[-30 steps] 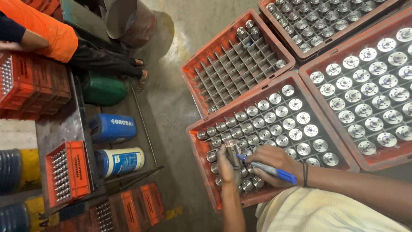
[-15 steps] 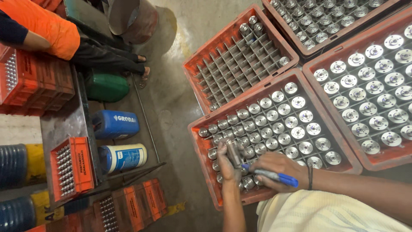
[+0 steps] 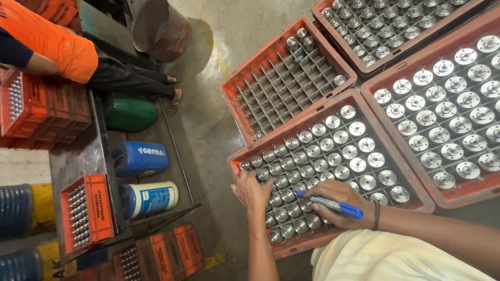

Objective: The person picks small cylindrical metal parts from orange crates and marks each with a blue marker, then places them back into the crate. The action is repeated across multiple crates in a warehouse setting.

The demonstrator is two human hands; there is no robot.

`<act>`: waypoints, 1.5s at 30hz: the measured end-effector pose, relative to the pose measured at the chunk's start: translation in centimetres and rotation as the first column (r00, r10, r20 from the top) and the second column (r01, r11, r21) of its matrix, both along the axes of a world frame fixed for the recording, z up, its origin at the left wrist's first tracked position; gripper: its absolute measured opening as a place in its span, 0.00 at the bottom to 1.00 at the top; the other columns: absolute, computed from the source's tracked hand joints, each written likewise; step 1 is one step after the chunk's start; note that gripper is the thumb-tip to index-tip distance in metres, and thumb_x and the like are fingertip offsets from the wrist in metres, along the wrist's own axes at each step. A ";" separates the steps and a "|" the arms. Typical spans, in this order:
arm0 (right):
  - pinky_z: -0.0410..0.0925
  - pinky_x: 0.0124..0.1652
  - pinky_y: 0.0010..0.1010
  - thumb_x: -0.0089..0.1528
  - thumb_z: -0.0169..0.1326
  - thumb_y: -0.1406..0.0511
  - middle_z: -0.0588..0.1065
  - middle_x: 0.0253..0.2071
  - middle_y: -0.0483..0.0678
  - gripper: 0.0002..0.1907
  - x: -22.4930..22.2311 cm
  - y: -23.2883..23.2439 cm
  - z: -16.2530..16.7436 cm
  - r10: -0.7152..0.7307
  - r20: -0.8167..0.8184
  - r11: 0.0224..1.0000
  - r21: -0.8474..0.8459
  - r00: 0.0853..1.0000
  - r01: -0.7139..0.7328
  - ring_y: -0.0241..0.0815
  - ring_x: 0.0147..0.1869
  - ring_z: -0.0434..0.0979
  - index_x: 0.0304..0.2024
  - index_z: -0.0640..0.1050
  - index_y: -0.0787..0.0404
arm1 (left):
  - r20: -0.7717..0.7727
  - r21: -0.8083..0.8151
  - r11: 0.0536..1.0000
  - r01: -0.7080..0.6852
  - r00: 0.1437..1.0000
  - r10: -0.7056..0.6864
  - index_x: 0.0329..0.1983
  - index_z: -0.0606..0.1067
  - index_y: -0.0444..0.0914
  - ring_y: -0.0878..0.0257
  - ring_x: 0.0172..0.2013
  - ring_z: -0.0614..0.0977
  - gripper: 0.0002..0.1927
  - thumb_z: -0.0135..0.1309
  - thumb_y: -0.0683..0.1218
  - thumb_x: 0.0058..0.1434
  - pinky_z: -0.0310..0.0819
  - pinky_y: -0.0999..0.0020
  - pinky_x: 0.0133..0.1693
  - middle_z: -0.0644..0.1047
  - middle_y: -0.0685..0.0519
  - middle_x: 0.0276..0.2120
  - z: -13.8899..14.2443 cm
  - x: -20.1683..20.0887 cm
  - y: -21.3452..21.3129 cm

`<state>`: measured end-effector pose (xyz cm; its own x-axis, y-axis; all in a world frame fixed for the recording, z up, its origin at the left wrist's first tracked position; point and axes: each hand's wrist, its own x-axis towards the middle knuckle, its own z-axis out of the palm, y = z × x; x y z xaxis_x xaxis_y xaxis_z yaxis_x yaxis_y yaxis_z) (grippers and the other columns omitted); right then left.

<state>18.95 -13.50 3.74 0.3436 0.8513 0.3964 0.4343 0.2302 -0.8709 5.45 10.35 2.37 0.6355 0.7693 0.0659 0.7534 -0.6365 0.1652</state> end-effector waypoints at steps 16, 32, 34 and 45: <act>0.68 0.38 0.39 0.57 0.58 0.68 0.76 0.36 0.48 0.15 -0.3 1.0 0.2 0.000 0.210 0.989 0.145 0.978 -0.031 0.48 0.38 0.76 0.47 0.76 0.58 | 0.412 -0.872 0.203 0.445 0.445 0.795 0.48 0.77 0.35 0.67 0.31 0.78 0.22 0.43 0.55 0.67 0.72 0.71 0.32 0.79 0.54 0.33 -5.6 0.3 -7.0; 0.70 0.36 0.39 0.59 0.59 0.66 0.76 0.32 0.50 0.12 -0.7 0.3 0.0 0.088 0.119 0.996 0.017 0.989 -0.091 0.50 0.34 0.78 0.45 0.78 0.61 | 0.466 -0.879 0.289 0.380 0.548 0.695 0.54 0.68 0.35 0.58 0.24 0.75 0.21 0.49 0.54 0.65 0.68 0.64 0.25 0.77 0.48 0.30 -5.0 -0.8 -5.0; 0.72 0.37 0.38 0.61 0.58 0.67 0.78 0.35 0.51 0.12 -0.4 0.2 0.3 -0.019 0.028 0.999 0.032 0.999 0.018 0.50 0.37 0.80 0.46 0.78 0.62 | 0.578 -0.636 0.759 0.139 0.738 0.348 0.53 0.71 0.36 0.54 0.29 0.75 0.22 0.53 0.54 0.61 0.67 0.59 0.29 0.77 0.47 0.32 -4.0 -1.2 -3.4; 0.71 0.35 0.39 0.60 0.58 0.67 0.78 0.36 0.51 0.13 0.1 0.0 -0.1 -0.046 0.039 0.999 0.021 0.998 0.045 0.50 0.36 0.79 0.47 0.78 0.62 | 0.256 0.123 0.992 0.043 0.964 -0.074 0.39 0.82 0.34 0.42 0.46 0.80 0.24 0.70 0.51 0.38 0.68 0.40 0.47 0.81 0.44 0.40 -0.3 1.9 1.8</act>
